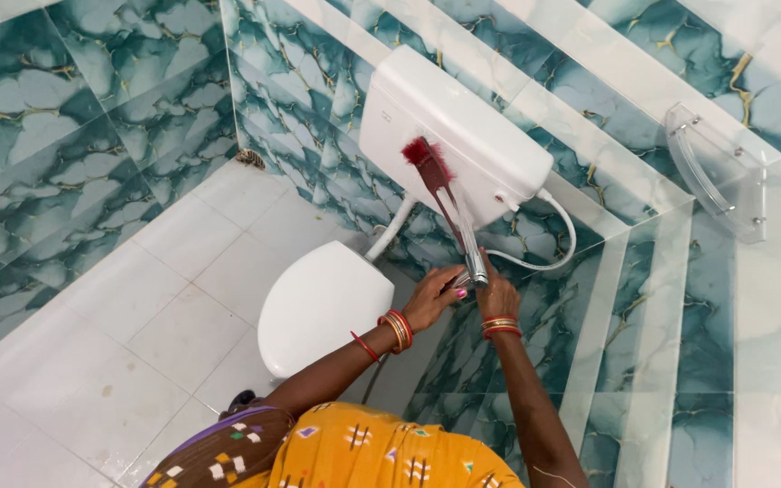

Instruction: The person cleans a toilet by scrubbing the tank and bowl with a brush and rinsing surfaces with a handheld bidet sprayer.

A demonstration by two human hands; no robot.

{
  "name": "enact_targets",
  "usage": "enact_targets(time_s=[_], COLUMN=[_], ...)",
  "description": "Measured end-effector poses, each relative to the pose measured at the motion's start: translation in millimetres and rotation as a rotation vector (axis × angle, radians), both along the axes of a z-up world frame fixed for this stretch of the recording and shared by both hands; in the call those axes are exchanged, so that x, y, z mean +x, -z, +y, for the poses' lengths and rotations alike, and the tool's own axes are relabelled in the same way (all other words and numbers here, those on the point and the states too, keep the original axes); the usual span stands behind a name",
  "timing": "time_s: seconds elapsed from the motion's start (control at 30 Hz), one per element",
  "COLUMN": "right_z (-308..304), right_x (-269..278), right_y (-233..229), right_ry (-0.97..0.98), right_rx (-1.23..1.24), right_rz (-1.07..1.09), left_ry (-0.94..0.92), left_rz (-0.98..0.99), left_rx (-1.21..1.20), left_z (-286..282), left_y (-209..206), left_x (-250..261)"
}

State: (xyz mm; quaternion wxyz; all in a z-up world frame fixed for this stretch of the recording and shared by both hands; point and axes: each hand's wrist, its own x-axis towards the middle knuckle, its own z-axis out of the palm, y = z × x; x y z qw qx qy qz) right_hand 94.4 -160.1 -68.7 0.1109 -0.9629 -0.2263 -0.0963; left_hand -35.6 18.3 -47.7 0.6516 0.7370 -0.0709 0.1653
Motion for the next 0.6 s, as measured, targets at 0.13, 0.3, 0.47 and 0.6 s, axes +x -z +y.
enact_targets(time_s=[0.13,0.3,0.47,0.6], right_z=[16,49,98,114], right_x=[41,59,116,124], right_y=[2,-32,-33,-19], right_ry=[-0.121,-0.229,-0.273,-0.246], right_rx=[-0.122,-0.137,-0.454,-0.523], right_rz=[-0.045,-0.086,-0.112,-0.089], left_ry=[-0.06,-0.089,-0.158,-0.197], left_rz=[-0.013,0.108,-0.054,-0.02], left_rx=[-0.033,-0.097,-0.101,-0.148], left_z=[6,22,35,49], left_y=[-3,-13,-20,-30], left_x=[3,8,19,23])
